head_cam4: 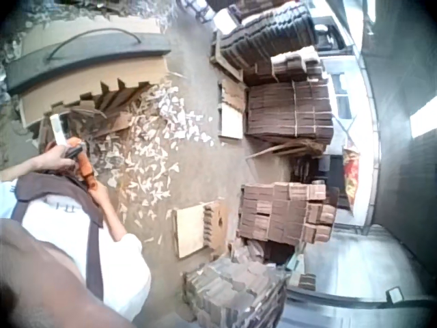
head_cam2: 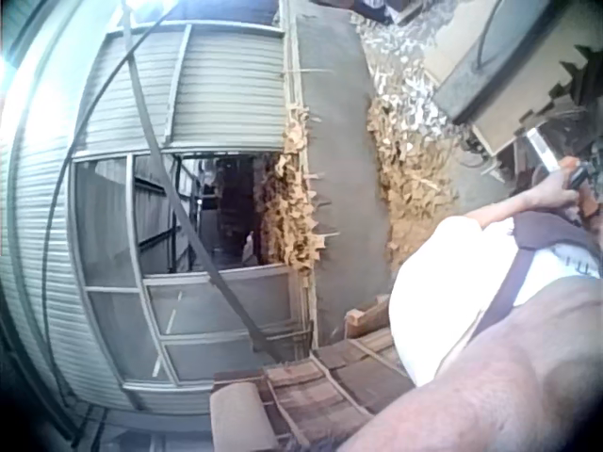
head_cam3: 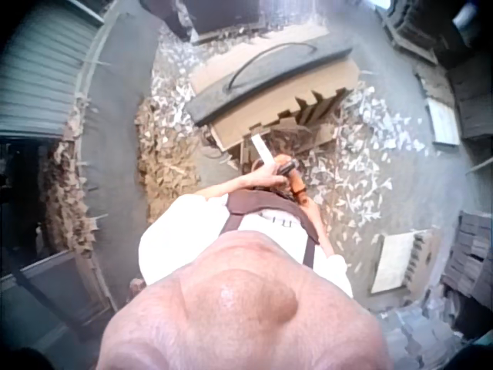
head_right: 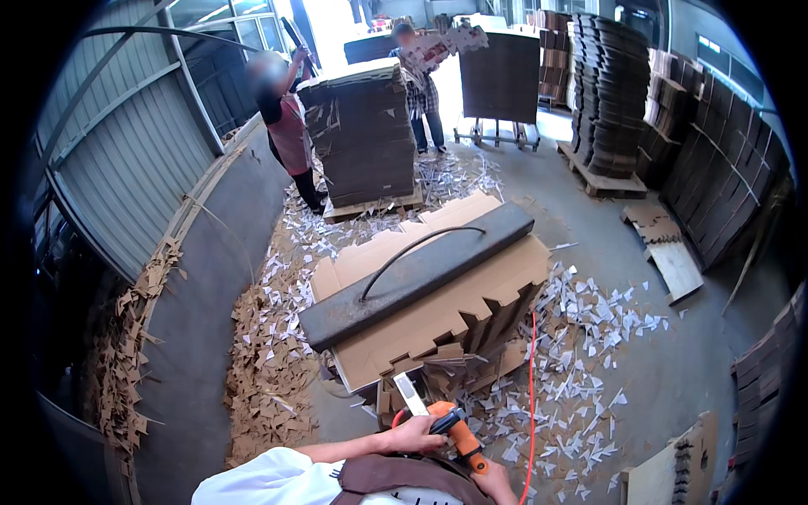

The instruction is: The person uses an orange reciprocating saw to cut a large stack of flat cardboard sheets into smaller pieces. The person holds the saw with both hands and guides it through the material, creating a pile of cut fragments on the floor. Other workers are visible in the background moving materials.

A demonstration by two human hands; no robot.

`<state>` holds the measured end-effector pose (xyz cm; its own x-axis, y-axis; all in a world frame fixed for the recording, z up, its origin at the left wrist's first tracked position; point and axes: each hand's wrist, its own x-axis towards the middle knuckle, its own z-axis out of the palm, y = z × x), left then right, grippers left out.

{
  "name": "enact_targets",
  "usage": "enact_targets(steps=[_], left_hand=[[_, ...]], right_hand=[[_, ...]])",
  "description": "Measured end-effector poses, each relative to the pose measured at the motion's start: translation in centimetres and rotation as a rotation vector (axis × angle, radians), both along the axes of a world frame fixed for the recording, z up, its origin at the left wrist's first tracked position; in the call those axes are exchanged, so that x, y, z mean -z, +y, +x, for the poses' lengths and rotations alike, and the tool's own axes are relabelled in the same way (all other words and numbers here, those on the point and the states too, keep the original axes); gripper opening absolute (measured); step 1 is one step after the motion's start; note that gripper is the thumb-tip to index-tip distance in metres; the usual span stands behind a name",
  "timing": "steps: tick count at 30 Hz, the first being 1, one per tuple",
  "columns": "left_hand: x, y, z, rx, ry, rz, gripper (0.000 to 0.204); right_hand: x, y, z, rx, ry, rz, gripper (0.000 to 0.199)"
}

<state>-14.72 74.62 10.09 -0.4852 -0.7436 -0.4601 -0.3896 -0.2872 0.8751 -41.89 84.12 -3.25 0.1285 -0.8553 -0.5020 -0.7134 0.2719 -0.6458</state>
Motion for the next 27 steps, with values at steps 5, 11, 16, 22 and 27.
enact_targets(steps=[5, 11, 16, 22, 27], left_hand=[[-2.0, 0.3, -0.6, -0.002, 0.033, -0.035, 0.028], [0.5, 0.8, -0.7, -0.043, 0.034, -0.08, 0.029], [0.4, 0.9, -0.7, -0.019, 0.035, -0.018, 0.03], [2.3, 1.6, -0.4, -0.01, 0.042, -0.123, 0.028], [0.4, 2.0, -0.3, -0.02, 0.079, -0.052, 0.029]], right_hand=[[0.7, -0.3, -2.0, -0.045, 0.056, -0.021, 0.044], [-1.6, -0.3, -1.6, -0.054, 0.055, 0.065, 0.04], [-0.6, -0.1, -2.0, -0.067, 0.034, -0.016, 0.04], [-2.7, 0.2, -0.9, -0.049, 0.045, 0.028, 0.039], [-3.0, 0.6, -0.9, -0.026, 0.018, 0.07, 0.039]])
